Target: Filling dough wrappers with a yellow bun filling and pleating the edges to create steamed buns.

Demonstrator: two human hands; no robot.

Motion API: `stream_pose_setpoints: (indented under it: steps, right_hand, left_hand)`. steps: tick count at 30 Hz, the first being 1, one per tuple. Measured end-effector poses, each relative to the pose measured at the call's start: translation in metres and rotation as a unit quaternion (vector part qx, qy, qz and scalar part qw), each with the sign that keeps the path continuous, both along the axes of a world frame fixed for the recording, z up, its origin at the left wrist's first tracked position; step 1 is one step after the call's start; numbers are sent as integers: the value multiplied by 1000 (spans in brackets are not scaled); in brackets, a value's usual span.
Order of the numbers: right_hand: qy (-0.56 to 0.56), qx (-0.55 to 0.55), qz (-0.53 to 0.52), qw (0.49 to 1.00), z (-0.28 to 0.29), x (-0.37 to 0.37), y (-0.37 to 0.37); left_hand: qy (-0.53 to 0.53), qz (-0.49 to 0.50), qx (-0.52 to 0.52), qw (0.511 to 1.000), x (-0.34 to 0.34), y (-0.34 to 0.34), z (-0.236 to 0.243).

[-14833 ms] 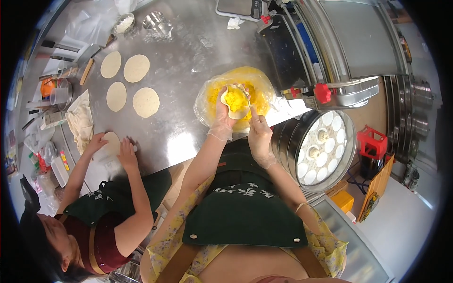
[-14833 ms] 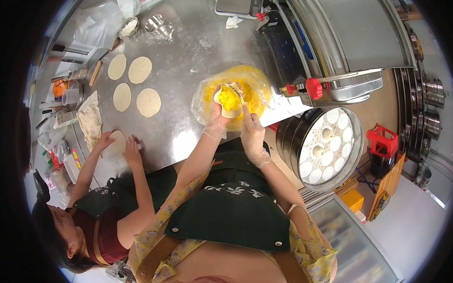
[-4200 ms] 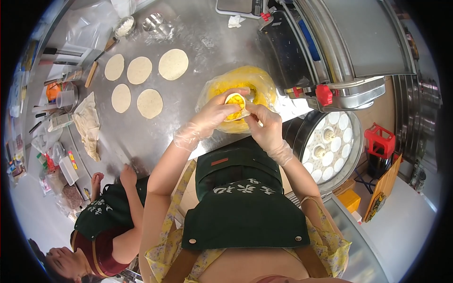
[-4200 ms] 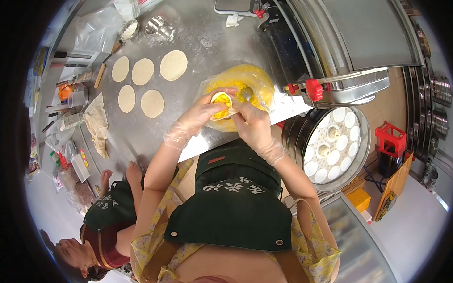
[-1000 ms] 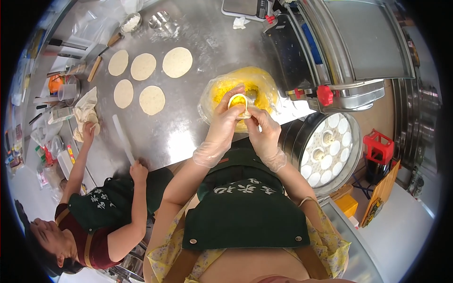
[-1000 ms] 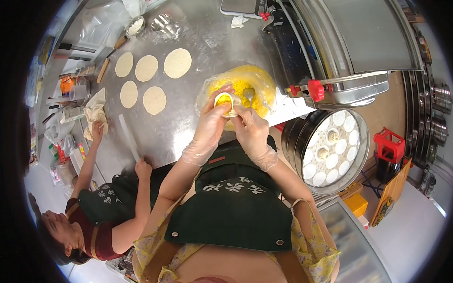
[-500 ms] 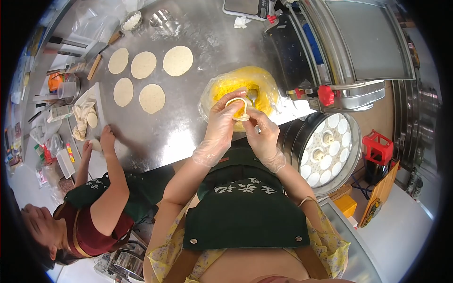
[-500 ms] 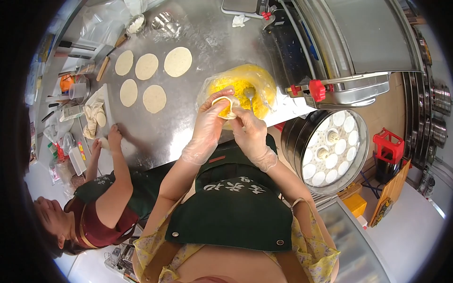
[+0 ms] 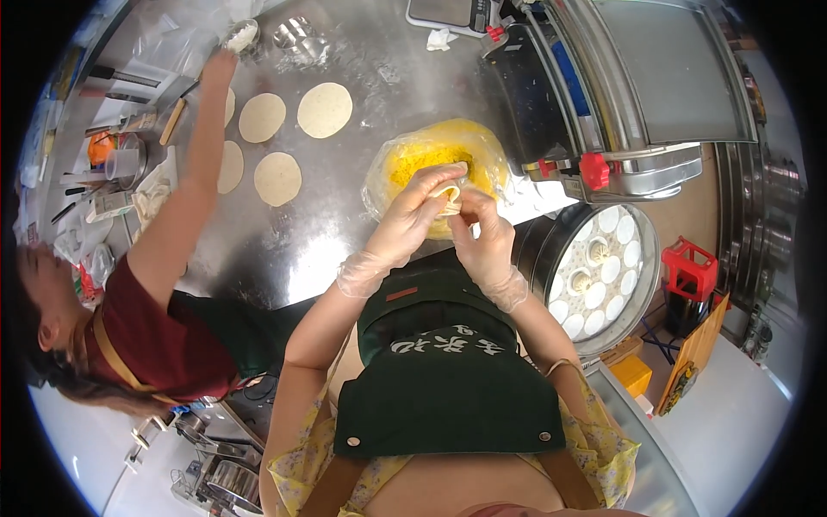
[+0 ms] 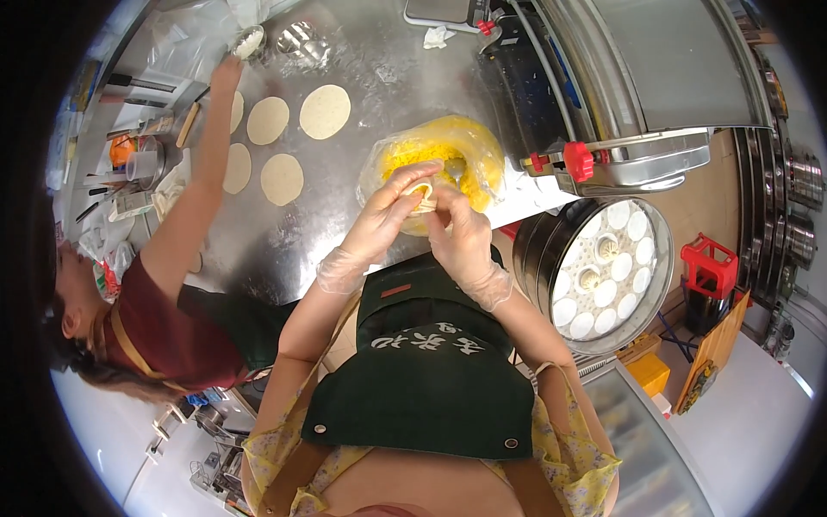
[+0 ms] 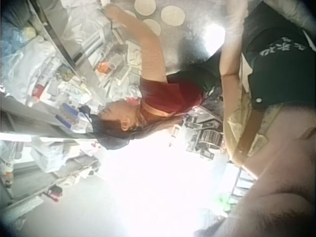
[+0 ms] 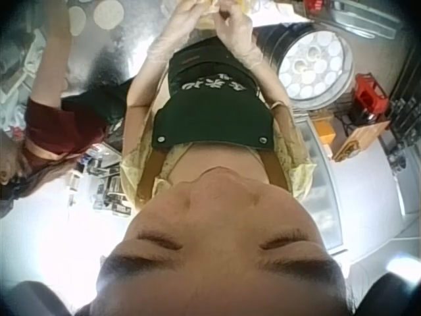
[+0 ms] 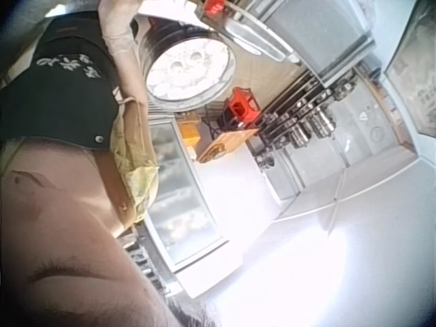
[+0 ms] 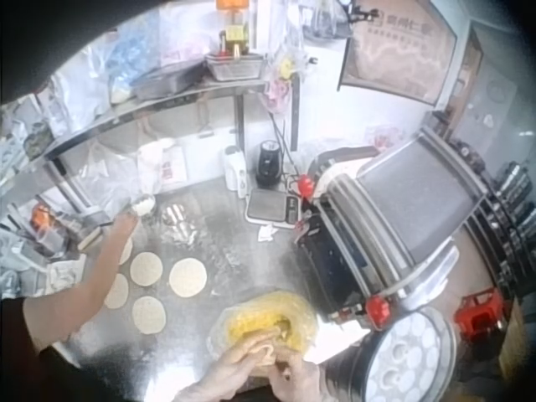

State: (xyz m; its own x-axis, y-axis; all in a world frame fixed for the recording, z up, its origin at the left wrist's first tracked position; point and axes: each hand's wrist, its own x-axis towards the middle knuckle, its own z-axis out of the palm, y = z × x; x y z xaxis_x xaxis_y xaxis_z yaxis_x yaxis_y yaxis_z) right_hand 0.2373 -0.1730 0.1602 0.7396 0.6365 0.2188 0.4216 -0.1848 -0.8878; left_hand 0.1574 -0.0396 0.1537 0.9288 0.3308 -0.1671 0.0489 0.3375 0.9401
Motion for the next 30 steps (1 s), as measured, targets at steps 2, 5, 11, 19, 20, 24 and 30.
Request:
stream_pose_setpoints:
  steps: [2, 5, 11, 19, 20, 24, 30]
  right_hand:
    - [-18, -21, 13, 1000, 2, 1, 0]
    - [-43, -19, 1, 999, -2, 0, 0]
    - [-21, 43, -53, 997, -2, -14, 8]
    - [-18, 26, -44, 999, -1, -15, 7]
    - [-35, 28, -37, 998, -3, -15, 7]
    - [-33, 23, -27, 999, -1, -14, 8]
    - [-200, -34, 14, 979, -1, -3, 11]
  left_hand:
    - [-28, -22, 154, 987, 0, 4, -4]
    - [33, 93, 160, 982, 7, -7, 7]
    - [-9, 233, -134, 963, 10, -39, 17]
    - [8, 249, -159, 955, 9, -35, 19]
    - [10, 249, -149, 957, 8, -35, 17]
    - [-20, 252, -84, 964, 7, -34, 13]
    - [-25, 237, 67, 969, 6, -31, 4]
